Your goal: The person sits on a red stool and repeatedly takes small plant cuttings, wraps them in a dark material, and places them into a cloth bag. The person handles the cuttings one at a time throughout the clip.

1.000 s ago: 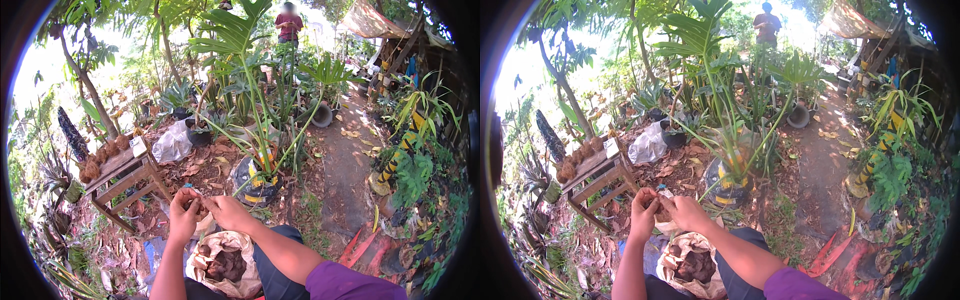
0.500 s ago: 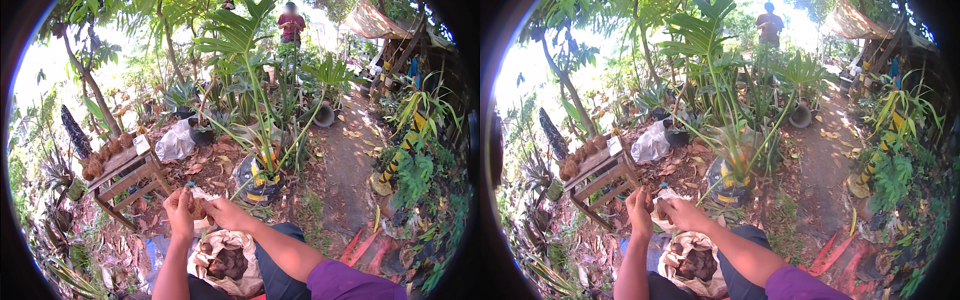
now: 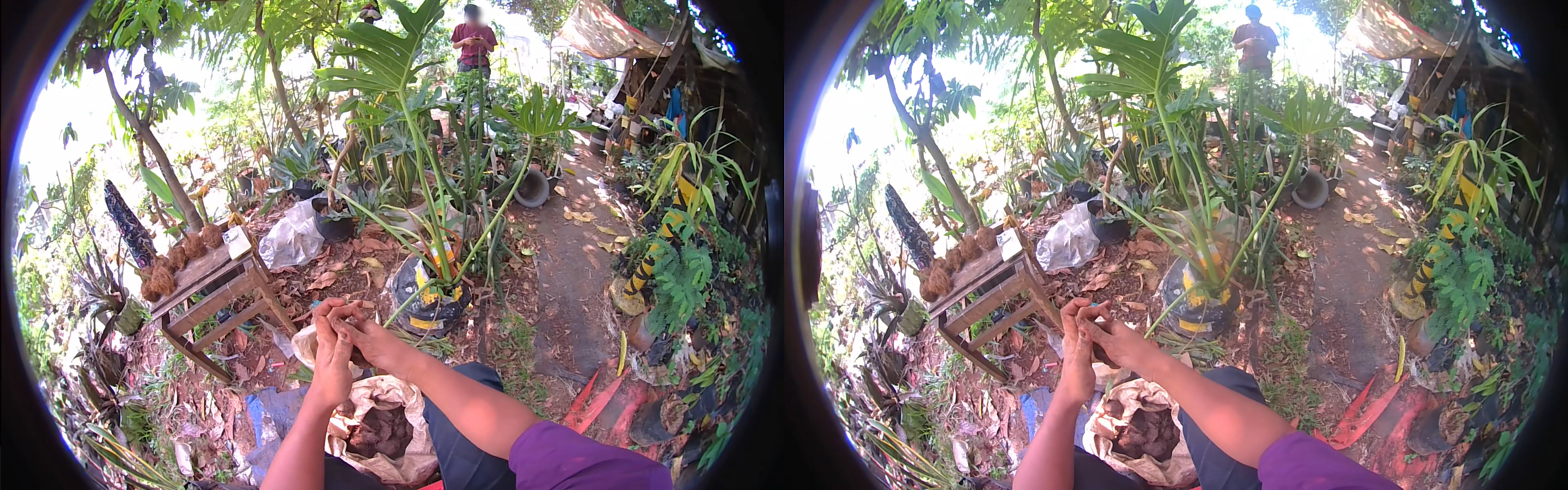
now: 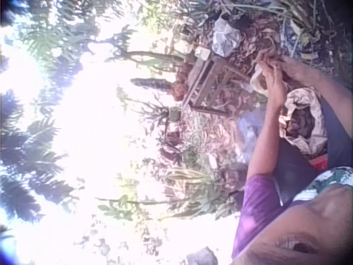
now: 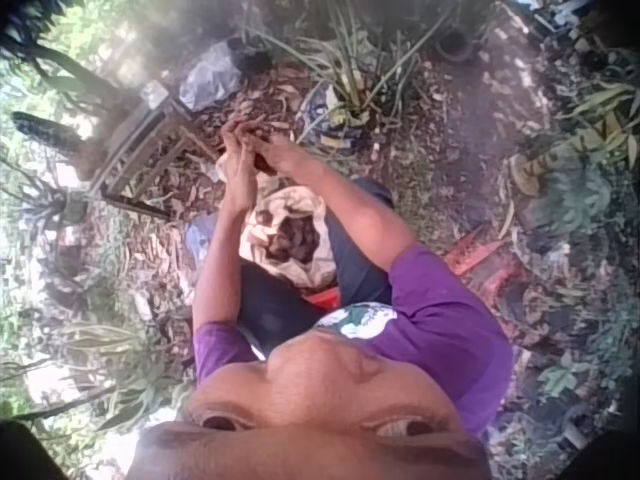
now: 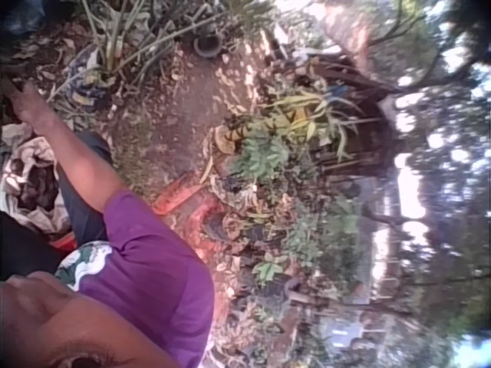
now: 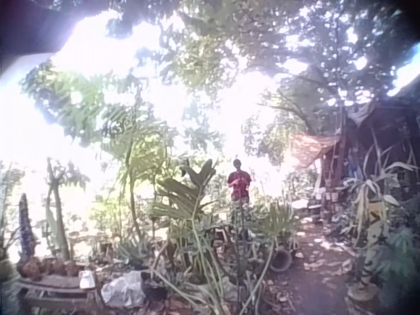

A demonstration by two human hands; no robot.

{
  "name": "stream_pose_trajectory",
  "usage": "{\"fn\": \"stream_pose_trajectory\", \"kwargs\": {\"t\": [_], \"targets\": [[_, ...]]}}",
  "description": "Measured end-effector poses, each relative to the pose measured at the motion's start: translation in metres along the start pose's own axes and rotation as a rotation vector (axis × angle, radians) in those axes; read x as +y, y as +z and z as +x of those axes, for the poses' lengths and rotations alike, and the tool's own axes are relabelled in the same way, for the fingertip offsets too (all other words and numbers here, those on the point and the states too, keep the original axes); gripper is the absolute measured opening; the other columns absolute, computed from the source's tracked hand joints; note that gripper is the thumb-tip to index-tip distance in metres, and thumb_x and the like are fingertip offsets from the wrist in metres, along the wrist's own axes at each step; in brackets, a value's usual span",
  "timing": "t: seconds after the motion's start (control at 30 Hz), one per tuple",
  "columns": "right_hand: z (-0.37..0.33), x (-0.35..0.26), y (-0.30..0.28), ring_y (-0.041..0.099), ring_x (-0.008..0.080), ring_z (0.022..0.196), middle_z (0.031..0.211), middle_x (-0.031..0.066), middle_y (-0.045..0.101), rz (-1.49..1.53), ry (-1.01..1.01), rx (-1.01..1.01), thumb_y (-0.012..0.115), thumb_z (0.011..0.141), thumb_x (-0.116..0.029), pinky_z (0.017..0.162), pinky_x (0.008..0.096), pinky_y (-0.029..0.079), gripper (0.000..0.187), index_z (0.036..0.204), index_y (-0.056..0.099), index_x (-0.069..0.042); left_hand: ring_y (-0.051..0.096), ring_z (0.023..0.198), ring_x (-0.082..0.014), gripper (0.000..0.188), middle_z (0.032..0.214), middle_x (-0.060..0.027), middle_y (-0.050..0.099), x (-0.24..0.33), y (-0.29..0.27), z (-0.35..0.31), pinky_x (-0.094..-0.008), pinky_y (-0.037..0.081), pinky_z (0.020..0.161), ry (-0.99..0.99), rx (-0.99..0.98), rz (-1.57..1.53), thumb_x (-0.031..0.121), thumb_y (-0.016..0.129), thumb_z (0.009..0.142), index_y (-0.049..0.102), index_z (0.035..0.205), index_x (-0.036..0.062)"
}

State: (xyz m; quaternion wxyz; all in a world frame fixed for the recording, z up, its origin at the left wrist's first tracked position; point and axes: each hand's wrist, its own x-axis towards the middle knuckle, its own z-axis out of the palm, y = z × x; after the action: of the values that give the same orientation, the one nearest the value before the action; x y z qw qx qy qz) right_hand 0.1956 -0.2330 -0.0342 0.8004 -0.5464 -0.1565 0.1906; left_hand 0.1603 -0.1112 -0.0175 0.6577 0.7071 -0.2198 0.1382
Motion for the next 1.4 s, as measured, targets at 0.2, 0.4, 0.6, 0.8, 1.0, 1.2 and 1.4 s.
{"fn": "stream_pose_trajectory", "kwargs": {"t": [0.2,0.4,0.6,0.8,1.0,1.2,1.4], "targets": [[0.008,0.013,-0.012,0.04,0.0069,0.062,0.074,-0.0058,0.051,-0.149,0.143,-0.097,0.05,0.11,-0.059,0.054,0.0284,0.033,0.061,0.103,0.066,-0.001,0.049,0.138,-0.0284,0.065,0.146,-0.0201,0.055,0.005,-0.004,0.003,-0.0437,0.035,0.118,-0.01,0.047,0.304,0.056,0.033,0.114,0.035,0.15,0.0019],[0.01,0.006,-0.013,0.038,0.0051,0.062,0.073,-0.0074,0.048,-0.019,-0.001,0.015,0.055,0.11,-0.051,0.054,0.0279,0.031,0.049,0.103,0.067,-0.004,0.059,0.127,-0.027,0.045,0.134,-0.0206,0.064,0.003,-0.016,0.009,-0.0398,0.043,0.109,-0.073,0.099,0.336,0.035,0.041,0.114,0.055,0.137,-0.0016],[0.006,-0.004,-0.016,0.045,0.0032,0.071,0.081,-0.0067,0.057,-0.04,-0.119,0.107,0.058,0.111,-0.044,0.061,0.0253,0.037,0.044,0.102,0.071,-0.003,0.063,0.122,-0.0294,0.042,0.129,-0.0218,0.067,-0.011,-0.017,0.006,-0.04,0.046,0.107,-0.166,0.049,0.434,0.029,0.049,0.111,0.059,0.136,-0.003],[0.018,0.017,-0.019,0.045,0.0027,0.07,0.08,-0.0073,0.056,-0.122,-0.102,0.059,0.053,0.112,-0.049,0.06,0.025,0.038,0.048,0.1,0.069,-0.005,0.065,0.115,-0.0266,0.041,0.126,-0.0179,0.068,-0.011,-0.012,0.005,-0.0374,0.049,0.103,-0.164,-0.022,0.235,0.026,0.047,0.114,0.059,0.138,-0.0042],[0.014,0.02,-0.026,0.048,0.0049,0.075,0.08,-0.0053,0.054,-0.078,-0.003,-0.082,0.043,0.112,-0.057,0.064,0.0267,0.04,0.058,0.101,0.067,-0.005,0.065,0.1,-0.0161,0.039,0.113,-0.0103,0.071,-0.01,-0.016,0.004,-0.0317,0.052,0.092,-0.195,0.027,0.173,0.024,0.042,0.116,0.063,0.135,-0.0032],[0.004,0.004,-0.015,0.045,0.0063,0.071,0.078,-0.0047,0.054,-0.493,-0.283,-0.005,0.041,0.115,-0.049,0.063,0.029,0.039,0.06,0.097,0.064,0.003,0.053,0.077,-0.013,0.043,0.092,-0.0059,0.066,-0.02,-0.019,0.004,-0.0324,0.047,0.073,-0.162,0.034,0.217,0.026,0.037,0.117,0.07,0.125,-0.0017],[0.001,-0.001,-0.008,0.044,0.0073,0.068,0.074,-0.0032,0.054,-0.401,-0.331,-0.022,0.046,0.115,-0.045,0.062,0.03,0.039,0.053,0.097,0.065,0.0,0.048,0.073,-0.0147,0.051,0.08,-0.0066,0.057,-0.023,-0.017,-0.001,-0.0336,0.043,0.07,-0.108,0.131,0.313,0.034,0.035,0.118,0.071,0.118,-0.0021]]}}
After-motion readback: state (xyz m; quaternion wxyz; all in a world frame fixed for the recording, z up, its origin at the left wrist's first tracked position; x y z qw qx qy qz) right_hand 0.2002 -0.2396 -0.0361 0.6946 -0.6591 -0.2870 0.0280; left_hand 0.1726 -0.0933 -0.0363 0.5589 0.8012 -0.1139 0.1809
